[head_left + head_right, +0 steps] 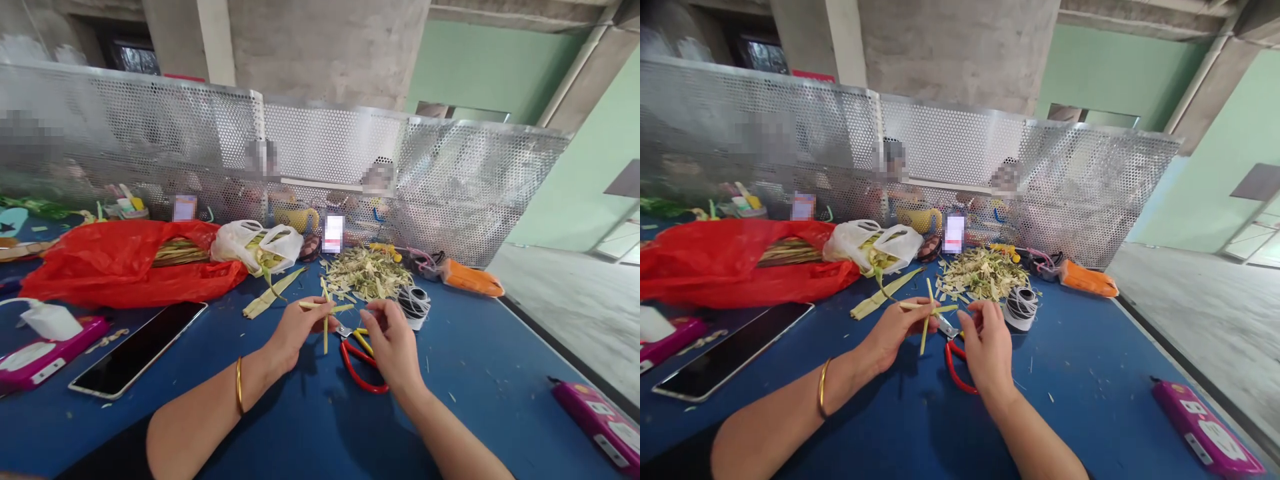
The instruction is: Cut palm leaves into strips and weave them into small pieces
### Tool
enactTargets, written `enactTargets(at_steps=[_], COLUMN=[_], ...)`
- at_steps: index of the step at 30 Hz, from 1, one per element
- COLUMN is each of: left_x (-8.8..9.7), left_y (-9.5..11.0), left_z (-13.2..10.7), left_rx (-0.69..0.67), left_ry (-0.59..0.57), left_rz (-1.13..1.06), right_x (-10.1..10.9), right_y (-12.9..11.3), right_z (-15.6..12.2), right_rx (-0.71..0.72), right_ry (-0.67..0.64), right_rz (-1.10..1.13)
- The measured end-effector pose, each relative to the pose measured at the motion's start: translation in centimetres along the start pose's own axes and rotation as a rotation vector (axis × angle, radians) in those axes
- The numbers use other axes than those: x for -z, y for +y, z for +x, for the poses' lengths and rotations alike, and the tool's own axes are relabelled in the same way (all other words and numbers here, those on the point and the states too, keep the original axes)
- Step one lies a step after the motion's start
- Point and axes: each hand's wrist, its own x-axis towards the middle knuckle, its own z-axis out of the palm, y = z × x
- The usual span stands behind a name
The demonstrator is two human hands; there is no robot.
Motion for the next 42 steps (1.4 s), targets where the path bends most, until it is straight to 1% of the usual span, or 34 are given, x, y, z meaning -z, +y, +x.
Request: enactTargets(at_steps=[1,2,5,6,12,14,17,19,21,24,27,28,29,31,33,34,36,37,40,41,42], left_x=[-0.1,-0.2,-0.3,-0.3,-0.2,-0.1,0.0,0.1,0.1,0.3,0.4,0.4,0.5,0.6,0.7,0.8,0.7,0.6,0.4,0.4,0.4], left_y=[-0.1,-0.1,-0.3,-0.3,-0.4,-0.9,-1.8,-2.0,-1.8,-0.7,0.1,0.2,0.1,-0.1,-0.3,-0.3,-0.2,-0.1,-0.1,-0.2,-0.2], left_z=[-0.1,-0.3,-0.6,-0.6,-0.4,-0.2,0.2,0.4,0.4,0.2,0.1,0.1,0.2,0.5,0.7,0.8,0.7,0.6,0.3,0.2,0.2], left_rx=[-0.007,-0.014,-0.014,-0.011,0.028,-0.008,-0.101,-0.127,-0.137,-0.149,-0.123,-0.116,-0.119,-0.153,-0.167,-0.15,-0.099,-0.088,-0.12,-0.137,-0.144], left_ry=[-0.029,-0.062,-0.125,-0.13,-0.155,-0.147,-0.127,-0.119,-0.132,-0.17,-0.216,-0.213,-0.193,-0.116,-0.058,-0.055,-0.098,-0.142,-0.299,-0.326,-0.328], left_rz=[0.028,0.057,0.149,0.174,0.253,0.303,0.402,0.445,0.46,0.441,0.356,0.309,0.256,0.176,0.163,0.17,0.18,0.176,0.19,0.21,0.231], right_x=[0.1,0.2,-0.1,-0.2,-0.5,-0.6,-0.8,-0.9,-0.9,-0.5,-0.1,0.0,0.1,0.1,0.1,0.0,0.0,-0.1,-0.2,-0.2,-0.2], right_y=[0.2,0.4,0.3,0.2,0.1,0.0,-0.2,-0.4,-0.4,-0.1,0.1,0.2,0.2,0.1,-0.1,-0.2,-0.4,-0.4,-0.5,-0.5,-0.4], right_z=[0.3,0.5,0.3,0.2,-0.3,-0.5,-0.8,-1.0,-1.0,-0.6,-0.1,0.1,0.1,0.2,0.1,0.1,0.1,0.1,0.1,0.1,0.2], right_rx=[-0.003,-0.005,-0.016,-0.016,0.011,0.075,0.225,0.275,0.231,0.078,-0.019,-0.042,-0.064,-0.1,-0.127,-0.142,-0.175,-0.192,-0.224,-0.227,-0.227], right_ry=[-0.01,-0.062,-0.285,-0.329,-0.384,-0.387,-0.406,-0.415,-0.398,-0.339,-0.297,-0.289,-0.284,-0.277,-0.273,-0.271,-0.27,-0.271,-0.297,-0.31,-0.32], right_rz=[0.003,0.003,-0.033,-0.056,-0.13,-0.134,-0.114,-0.096,-0.075,-0.015,0.078,0.11,0.137,0.178,0.215,0.237,0.287,0.31,0.373,0.387,0.396])
